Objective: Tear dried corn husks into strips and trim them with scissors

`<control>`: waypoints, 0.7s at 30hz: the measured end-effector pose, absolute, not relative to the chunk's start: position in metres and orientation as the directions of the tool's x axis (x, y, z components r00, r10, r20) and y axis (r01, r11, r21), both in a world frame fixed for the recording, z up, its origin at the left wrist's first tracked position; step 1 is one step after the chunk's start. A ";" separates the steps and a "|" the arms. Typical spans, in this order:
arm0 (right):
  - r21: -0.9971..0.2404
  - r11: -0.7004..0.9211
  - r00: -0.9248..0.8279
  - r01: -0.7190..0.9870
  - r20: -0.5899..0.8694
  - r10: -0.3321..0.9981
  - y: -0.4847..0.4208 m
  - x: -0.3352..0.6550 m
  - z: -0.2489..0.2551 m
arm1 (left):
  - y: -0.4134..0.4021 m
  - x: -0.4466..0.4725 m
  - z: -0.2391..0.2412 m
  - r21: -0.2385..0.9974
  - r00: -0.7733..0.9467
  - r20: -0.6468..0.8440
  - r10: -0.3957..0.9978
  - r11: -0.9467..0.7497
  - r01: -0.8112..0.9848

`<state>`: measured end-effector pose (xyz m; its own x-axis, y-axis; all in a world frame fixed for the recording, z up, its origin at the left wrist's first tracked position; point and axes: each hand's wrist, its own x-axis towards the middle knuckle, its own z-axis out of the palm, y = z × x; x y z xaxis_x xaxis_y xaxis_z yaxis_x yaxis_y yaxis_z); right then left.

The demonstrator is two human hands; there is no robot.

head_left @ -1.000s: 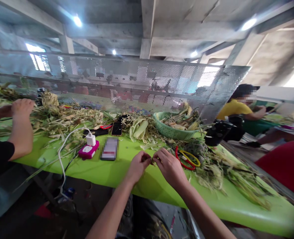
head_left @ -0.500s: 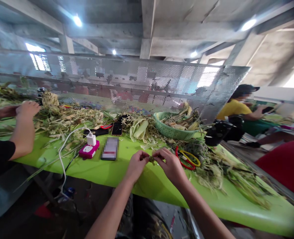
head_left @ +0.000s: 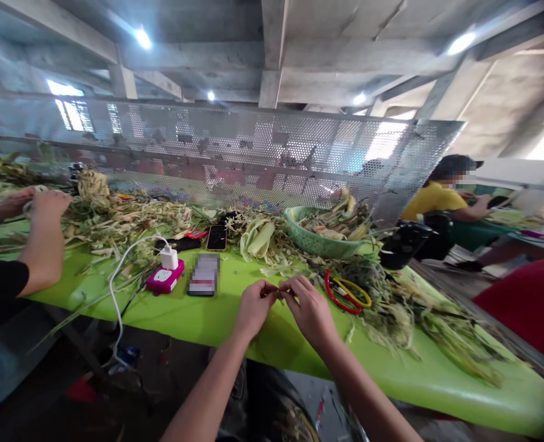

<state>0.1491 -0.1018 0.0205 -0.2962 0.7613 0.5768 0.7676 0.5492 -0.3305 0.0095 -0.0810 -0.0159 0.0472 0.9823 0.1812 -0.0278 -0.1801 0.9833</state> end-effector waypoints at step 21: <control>-0.385 0.569 -0.267 0.727 0.604 0.751 -0.090 0.145 0.007 | -0.091 0.012 -0.010 0.878 -0.106 0.334 0.936 -0.269 0.396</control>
<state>0.1447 -0.0900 0.0073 -0.2670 0.7506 0.6044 0.7269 0.5687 -0.3851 0.0116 -0.0908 -0.0097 -0.1062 0.9364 0.3345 0.3964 -0.2686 0.8779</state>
